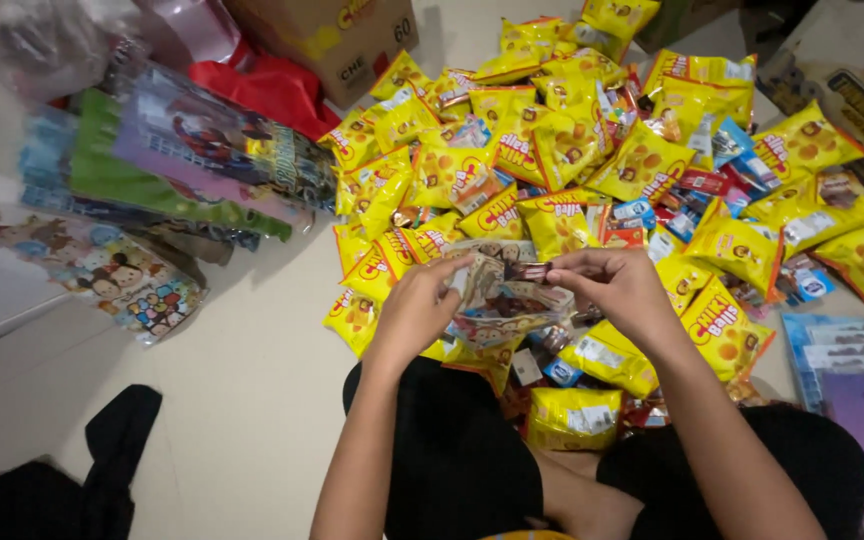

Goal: The person sits on the floor and sorts through a pile of snack bags, candies, and sticker sheets, placing snacks and candies into plastic sleeves. They fill one sleeve with items, set it aside, and then pick up another sticker sheet to continue the process.

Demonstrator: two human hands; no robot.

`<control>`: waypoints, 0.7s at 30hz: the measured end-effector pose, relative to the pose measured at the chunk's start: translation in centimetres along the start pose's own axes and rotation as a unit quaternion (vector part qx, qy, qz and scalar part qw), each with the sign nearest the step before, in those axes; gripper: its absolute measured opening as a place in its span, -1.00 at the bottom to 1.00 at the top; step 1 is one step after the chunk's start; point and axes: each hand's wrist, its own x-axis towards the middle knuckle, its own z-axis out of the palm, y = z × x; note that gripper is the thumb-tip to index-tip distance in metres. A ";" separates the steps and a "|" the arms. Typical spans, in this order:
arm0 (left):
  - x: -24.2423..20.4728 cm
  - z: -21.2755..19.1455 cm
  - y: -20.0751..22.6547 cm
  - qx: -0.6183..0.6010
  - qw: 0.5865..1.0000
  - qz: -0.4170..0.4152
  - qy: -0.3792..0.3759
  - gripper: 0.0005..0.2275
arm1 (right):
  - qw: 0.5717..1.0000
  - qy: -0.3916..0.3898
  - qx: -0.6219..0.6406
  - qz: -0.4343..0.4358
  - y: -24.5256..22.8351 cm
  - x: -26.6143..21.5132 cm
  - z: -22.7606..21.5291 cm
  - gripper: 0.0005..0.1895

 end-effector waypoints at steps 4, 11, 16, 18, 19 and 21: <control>0.6 0.2 -1.0 -0.004 1.000 0.003 -0.001 -0.54 | 1.000 0.016 0.004 0.000 -2.6 -0.1 0.6 -0.80; 0.7 0.1 -0.5 -0.013 1.000 0.000 -0.008 -0.53 | 0.991 0.109 -0.070 0.027 9.4 4.4 -0.5 -0.82; 1.4 0.3 -0.8 -0.024 0.999 -0.026 -0.012 -0.53 | 0.967 -0.033 -0.210 0.138 17.1 2.3 3.4 -0.68; 1.5 0.2 -0.5 -0.026 0.999 -0.032 -0.010 -0.53 | 0.939 -0.005 -0.281 0.197 25.8 3.0 5.0 -0.66; 1.5 0.0 -0.3 -0.026 0.999 -0.033 -0.015 -0.53 | 0.939 -0.005 -0.279 0.201 30.0 4.5 5.1 -0.66; 1.5 -0.4 0.1 -0.015 0.999 -0.026 -0.013 -0.52 | 0.851 -0.028 -0.518 0.082 38.4 7.0 5.3 -0.81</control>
